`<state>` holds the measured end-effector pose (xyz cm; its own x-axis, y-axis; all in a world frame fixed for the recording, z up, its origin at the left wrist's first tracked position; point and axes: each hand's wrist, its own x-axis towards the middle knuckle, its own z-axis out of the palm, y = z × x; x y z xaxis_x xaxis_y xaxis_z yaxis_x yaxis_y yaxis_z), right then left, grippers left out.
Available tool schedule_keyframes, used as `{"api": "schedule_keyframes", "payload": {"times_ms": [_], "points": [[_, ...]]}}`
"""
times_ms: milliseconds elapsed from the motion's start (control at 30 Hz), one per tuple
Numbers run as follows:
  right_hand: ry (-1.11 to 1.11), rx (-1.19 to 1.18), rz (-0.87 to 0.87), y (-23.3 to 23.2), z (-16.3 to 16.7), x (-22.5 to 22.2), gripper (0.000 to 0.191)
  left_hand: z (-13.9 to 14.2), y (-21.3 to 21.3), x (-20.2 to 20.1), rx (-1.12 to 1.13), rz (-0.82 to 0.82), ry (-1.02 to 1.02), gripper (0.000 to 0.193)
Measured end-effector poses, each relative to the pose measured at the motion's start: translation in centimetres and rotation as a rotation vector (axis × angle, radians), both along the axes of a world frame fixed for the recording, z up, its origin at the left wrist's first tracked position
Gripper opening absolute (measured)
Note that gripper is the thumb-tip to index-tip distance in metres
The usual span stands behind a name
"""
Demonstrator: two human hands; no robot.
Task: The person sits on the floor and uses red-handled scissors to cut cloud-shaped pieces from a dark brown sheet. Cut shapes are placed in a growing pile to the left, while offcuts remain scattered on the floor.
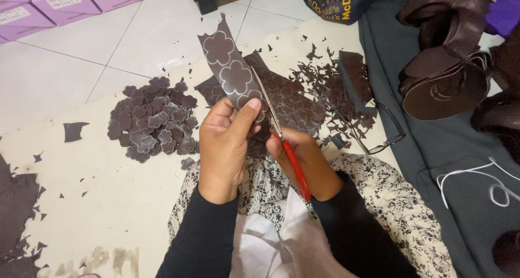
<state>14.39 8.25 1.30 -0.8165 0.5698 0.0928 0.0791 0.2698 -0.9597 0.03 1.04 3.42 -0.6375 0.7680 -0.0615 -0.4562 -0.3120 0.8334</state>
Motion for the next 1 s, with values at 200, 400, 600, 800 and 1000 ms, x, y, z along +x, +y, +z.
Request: {"api": "schedule_keyframes", "payload": {"times_ms": [200,400,600,800,1000], "points": [[-0.076,-0.07,0.033,0.3,0.7,0.5,0.04,0.5,-0.4,-0.6,0.019,-0.025,0.071,0.011],[-0.043,-0.015,0.139,1.0,1.0,0.8,0.039,0.9,-0.9,-1.3,-0.055,-0.092,0.134,0.01],[-0.043,-0.003,0.188,1.3,0.8,0.9,0.038,1.2,-1.1,-1.6,-0.129,-0.101,0.164,0.013],[-0.04,-0.004,0.154,1.0,0.7,0.5,0.039,1.1,-0.9,-1.4,-0.124,-0.09,0.189,0.012],[-0.033,-0.006,0.141,0.8,0.8,0.3,0.042,1.3,-0.8,-1.1,-0.149,-0.083,0.199,0.012]]}}
